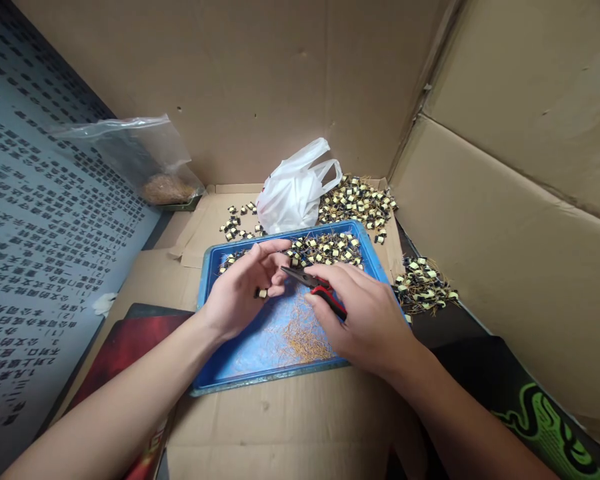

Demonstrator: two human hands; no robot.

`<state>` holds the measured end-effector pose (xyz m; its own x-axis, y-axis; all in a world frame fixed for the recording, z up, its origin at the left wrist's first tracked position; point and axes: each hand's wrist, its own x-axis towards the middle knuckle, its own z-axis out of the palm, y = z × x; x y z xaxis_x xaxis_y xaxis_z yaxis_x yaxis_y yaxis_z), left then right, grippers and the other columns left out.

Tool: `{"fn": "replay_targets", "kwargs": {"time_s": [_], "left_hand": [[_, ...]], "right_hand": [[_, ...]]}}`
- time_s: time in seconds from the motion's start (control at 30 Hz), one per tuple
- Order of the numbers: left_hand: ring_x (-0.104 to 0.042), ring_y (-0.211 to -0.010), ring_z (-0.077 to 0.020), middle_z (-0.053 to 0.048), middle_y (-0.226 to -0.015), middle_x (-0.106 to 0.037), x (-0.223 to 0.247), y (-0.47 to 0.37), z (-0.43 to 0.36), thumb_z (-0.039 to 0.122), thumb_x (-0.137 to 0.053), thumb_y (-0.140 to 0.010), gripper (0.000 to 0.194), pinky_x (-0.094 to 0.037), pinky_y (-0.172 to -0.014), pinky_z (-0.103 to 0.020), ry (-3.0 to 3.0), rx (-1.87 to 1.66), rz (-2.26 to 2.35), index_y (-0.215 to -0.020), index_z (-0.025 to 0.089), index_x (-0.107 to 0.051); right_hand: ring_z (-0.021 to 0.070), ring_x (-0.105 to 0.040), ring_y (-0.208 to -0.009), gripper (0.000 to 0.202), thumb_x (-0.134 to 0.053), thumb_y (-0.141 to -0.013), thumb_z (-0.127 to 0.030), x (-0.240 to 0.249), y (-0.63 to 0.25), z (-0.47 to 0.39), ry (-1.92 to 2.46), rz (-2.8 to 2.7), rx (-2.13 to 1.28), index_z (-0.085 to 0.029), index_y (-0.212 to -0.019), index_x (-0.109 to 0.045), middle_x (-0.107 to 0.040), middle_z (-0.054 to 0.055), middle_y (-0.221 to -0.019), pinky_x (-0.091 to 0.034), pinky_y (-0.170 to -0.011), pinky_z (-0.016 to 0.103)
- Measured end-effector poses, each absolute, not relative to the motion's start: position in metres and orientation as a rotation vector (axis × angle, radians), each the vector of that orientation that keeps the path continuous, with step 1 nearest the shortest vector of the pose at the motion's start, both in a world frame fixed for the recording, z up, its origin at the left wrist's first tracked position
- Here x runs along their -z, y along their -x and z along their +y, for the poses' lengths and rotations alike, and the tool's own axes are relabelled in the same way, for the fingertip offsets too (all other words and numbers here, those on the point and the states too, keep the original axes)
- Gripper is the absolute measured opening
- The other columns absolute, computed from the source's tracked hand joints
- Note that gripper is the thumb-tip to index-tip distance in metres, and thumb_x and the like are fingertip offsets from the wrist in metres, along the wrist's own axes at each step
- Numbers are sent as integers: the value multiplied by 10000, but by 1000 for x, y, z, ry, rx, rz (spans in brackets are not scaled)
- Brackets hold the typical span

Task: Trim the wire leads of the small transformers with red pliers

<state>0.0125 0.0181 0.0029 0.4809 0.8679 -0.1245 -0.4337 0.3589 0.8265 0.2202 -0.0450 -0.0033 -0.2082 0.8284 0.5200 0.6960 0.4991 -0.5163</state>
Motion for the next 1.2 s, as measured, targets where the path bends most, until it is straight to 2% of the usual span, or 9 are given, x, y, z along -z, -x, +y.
{"fn": "replay_targets", "kwargs": {"time_s": [0.13,0.2,0.33,0.47,0.57,0.7,0.8,1.0,1.2], "left_hand": [[-488,-633,-95,-35,-886,-604,-5,-14,18,598,-681,-940,544,-324,-505,-205,-668,-777,620,-1224,134,-694],[-510,-635,-105,-43,-887,-614,-6,-16,15,665,-645,-941,613,-348,-516,-213,-642,-736,628,-1242,133,-683],[-610,-761,-156,-62,-947,-653,-9,-18,8,748,-599,-929,698,-471,-666,-256,-605,-722,604,-1292,156,-667],[-642,-847,-185,-78,-1015,-687,-10,-17,6,773,-606,-907,714,-501,-777,-298,-568,-704,512,-1306,183,-669],[-635,-868,-178,-94,-1085,-708,-8,-16,8,690,-633,-937,626,-498,-819,-303,-623,-746,495,-1303,184,-680],[-656,-969,-189,-114,-1144,-723,-1,-13,11,401,-759,-922,403,-489,-839,-291,-801,-766,479,-1242,161,-711],[-678,-1012,-203,-133,-1196,-727,2,-10,12,274,-788,-888,378,-506,-851,-302,-891,-721,469,-1241,158,-720],[-704,-958,-192,-130,-1188,-748,-1,-9,9,284,-787,-915,331,-542,-870,-324,-1006,-687,470,-1225,180,-736],[-708,-932,-168,-94,-1089,-759,-2,-11,10,277,-798,-919,282,-567,-833,-294,-1019,-714,478,-1181,187,-747]], "right_hand": [[254,-752,-1076,287,-609,-1014,-261,5,-203,-50,1193,-2015,-474,-212,-1296,-628,-772,105,-1188,-599,-896,409],[260,-742,-1121,311,-609,-1016,-267,8,-193,-53,1159,-2024,-567,-215,-1322,-623,-764,112,-1229,-595,-926,418],[296,-742,-1075,261,-644,-983,-298,15,-179,-54,1208,-2007,-582,-194,-1219,-681,-772,129,-1146,-590,-908,454],[272,-735,-1015,193,-636,-983,-260,17,-178,-50,1198,-1950,-624,-192,-1153,-695,-774,107,-1078,-580,-897,434],[226,-727,-935,167,-639,-981,-224,13,-180,-46,1173,-1802,-687,-199,-1139,-687,-766,81,-1044,-579,-818,364],[151,-641,-672,78,-651,-984,-251,9,-187,-43,1188,-1609,-744,-203,-1043,-668,-705,7,-824,-505,-595,275],[139,-606,-649,59,-664,-981,-267,9,-192,-42,1216,-1575,-623,-213,-1005,-657,-656,-15,-778,-482,-594,274],[166,-616,-696,43,-682,-955,-231,6,-196,-45,1222,-1592,-403,-232,-991,-659,-647,-5,-784,-512,-670,324],[171,-645,-740,40,-667,-974,-241,6,-198,-47,1192,-1586,-533,-226,-1011,-669,-675,2,-820,-532,-711,333]]}}
